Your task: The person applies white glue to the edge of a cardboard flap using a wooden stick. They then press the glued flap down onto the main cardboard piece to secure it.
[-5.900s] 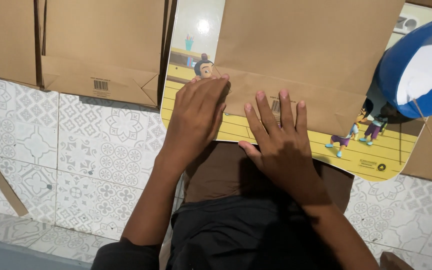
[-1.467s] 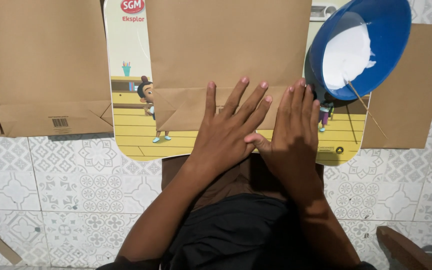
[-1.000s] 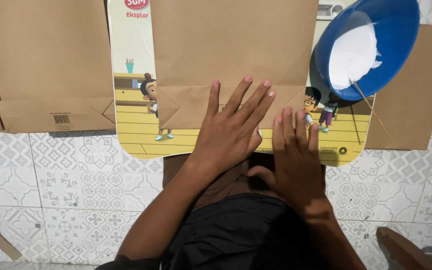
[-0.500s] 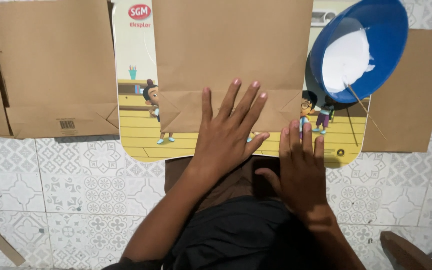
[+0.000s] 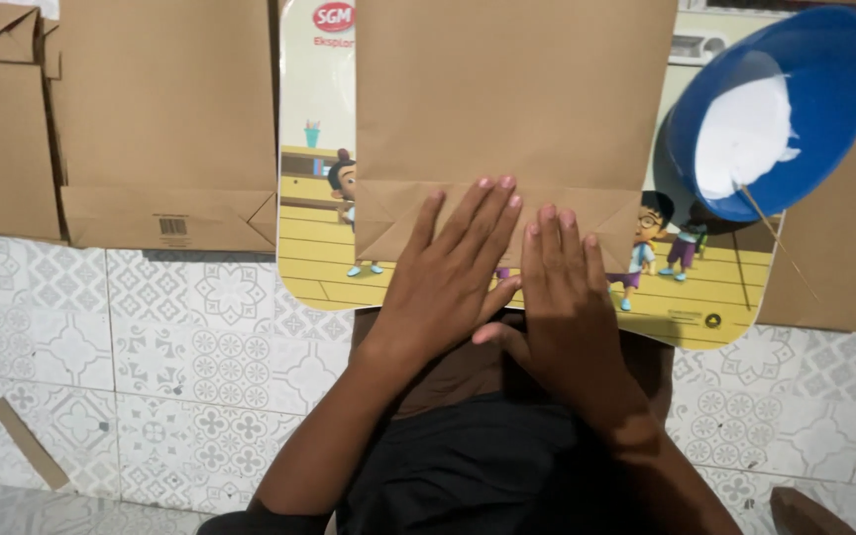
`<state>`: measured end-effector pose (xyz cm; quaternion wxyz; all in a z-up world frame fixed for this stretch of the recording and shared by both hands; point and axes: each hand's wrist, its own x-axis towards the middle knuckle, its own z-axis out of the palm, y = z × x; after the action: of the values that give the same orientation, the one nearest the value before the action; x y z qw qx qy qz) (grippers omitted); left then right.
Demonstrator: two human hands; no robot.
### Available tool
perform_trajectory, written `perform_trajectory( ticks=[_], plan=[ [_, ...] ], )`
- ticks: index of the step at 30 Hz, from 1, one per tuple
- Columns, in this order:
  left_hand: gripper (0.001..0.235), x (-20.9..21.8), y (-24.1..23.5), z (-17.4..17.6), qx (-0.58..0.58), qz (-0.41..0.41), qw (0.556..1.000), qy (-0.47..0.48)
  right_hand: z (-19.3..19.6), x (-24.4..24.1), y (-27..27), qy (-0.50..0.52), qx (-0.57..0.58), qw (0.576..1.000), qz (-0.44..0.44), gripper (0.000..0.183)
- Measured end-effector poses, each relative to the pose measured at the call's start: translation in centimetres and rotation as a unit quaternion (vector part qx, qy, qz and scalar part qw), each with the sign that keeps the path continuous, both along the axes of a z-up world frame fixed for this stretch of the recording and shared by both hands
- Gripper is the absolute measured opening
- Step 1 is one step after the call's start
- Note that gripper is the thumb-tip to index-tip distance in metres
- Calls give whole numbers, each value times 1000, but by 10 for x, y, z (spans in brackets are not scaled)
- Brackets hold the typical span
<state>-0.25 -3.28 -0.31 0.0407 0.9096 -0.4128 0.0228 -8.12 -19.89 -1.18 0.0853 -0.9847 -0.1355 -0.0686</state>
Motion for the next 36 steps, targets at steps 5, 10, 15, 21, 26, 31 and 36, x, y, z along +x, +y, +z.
perform_trajectory(
  ticks=[5, 10, 15, 21, 26, 31, 36],
  plan=[
    [90, 1, 36, 7, 12, 64, 997, 47, 1, -1, 2, 33, -27, 999, -34, 117],
    [86, 1, 50, 11, -1, 72, 997, 9, 7, 6, 19, 17, -20, 999, -41, 114],
    [84, 1, 52, 10, -2, 70, 998, 7, -5, 24, 38, -24, -5, 999, 40, 119],
    [89, 3, 63, 11, 6, 72, 997, 15, 0, 36, 44, -13, 23, 997, 68, 111],
    [92, 6, 74, 14, -10, 86, 996, 33, 2, 34, 47, -24, 6, 999, 43, 111],
    [91, 8, 77, 9, -5, 69, 997, 23, -3, 45, 53, -2, -22, 997, 78, 120],
    [89, 5, 83, 11, -27, 65, 997, 8, 3, 51, 52, -23, -19, 993, 113, 117]
  ],
)
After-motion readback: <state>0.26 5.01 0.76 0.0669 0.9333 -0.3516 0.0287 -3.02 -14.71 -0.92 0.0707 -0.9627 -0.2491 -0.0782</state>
